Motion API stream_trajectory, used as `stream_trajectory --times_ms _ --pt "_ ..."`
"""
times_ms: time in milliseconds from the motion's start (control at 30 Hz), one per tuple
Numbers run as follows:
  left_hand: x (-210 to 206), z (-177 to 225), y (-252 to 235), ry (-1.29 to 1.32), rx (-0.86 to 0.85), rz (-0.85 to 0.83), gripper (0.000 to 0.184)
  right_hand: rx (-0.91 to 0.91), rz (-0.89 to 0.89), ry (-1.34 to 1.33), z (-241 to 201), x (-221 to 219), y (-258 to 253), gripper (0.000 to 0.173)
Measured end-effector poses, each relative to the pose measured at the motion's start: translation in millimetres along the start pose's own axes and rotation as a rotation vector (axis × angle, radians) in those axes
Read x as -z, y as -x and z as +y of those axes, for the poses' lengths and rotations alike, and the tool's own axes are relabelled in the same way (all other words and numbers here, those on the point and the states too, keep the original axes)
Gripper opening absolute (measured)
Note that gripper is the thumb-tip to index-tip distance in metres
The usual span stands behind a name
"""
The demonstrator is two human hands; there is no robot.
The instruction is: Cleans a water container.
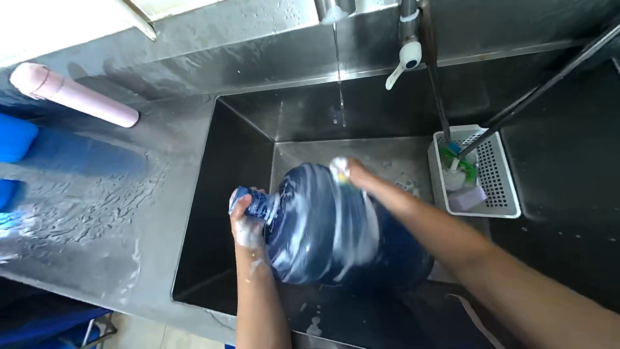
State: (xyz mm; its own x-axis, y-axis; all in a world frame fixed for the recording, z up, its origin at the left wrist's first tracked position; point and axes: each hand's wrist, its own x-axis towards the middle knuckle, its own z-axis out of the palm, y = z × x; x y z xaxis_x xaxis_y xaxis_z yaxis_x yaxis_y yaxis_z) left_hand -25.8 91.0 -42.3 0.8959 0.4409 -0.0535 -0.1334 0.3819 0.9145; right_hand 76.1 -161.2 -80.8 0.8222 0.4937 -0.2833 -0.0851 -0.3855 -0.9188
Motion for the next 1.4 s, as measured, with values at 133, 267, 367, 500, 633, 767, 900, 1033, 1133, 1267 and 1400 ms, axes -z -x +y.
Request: stream_trajectory --times_ms 133,267,367,500,633,767,900,1033,1133,1267,1400 --pt "33.1 -6.6 -18.5 0.252 -0.079 -0.522 0.053 -0.029 -0.041 0.148 24.0 2.0 -16.5 0.037" --pt "22.3 1.0 -11.4 0.05 -0.079 0.101 0.021 0.227 0.292 0.297 -10.6 -34.9 81.5 0.044" --pt "14.1 5.7 -8.8 0.15 -0.143 -0.348 0.033 0.156 0.138 0.143 -40.0 -0.8 19.0 0.036" --pt "26.1 52.5 -2.9 -0.2 -0.098 -0.751 0.055 0.306 0.179 0.114 -59.4 -1.7 47.4 0.03" --pt "68.1 84.8 18.6 -0.488 -0.112 -0.453 0.024 -0.179 0.046 0.271 94.5 11.1 79.0 0.04" --pt "71.6 58.6 47.5 -0.494 -0.154 -0.087 0.028 -0.034 0.085 0.17 18.3 -19.1 61.3 0.036" --pt "58.4 41.6 84.4 -0.766 0.042 0.133 0.02 0.347 0.259 0.185 -13.3 -42.3 85.3 0.038" --pt "74.1 52.4 90.6 -1.272 0.329 -0.007 0.02 -0.239 0.311 0.362 78.2 56.1 41.7 0.042" --pt "69.1 72.9 82.6 -1.506 0.435 -0.36 0.032 -0.126 0.378 0.311 35.5 -4.9 55.6 0.044" --pt "38.6 73.7 83.1 -1.951 0.604 -0.819 0.094 0.014 0.309 0.343 4.9 -42.4 72.2 0.04" --pt "45.6 65.7 66.2 -2.039 0.736 -0.99 0.096 -0.312 0.526 0.37 61.2 23.1 23.6 0.045"
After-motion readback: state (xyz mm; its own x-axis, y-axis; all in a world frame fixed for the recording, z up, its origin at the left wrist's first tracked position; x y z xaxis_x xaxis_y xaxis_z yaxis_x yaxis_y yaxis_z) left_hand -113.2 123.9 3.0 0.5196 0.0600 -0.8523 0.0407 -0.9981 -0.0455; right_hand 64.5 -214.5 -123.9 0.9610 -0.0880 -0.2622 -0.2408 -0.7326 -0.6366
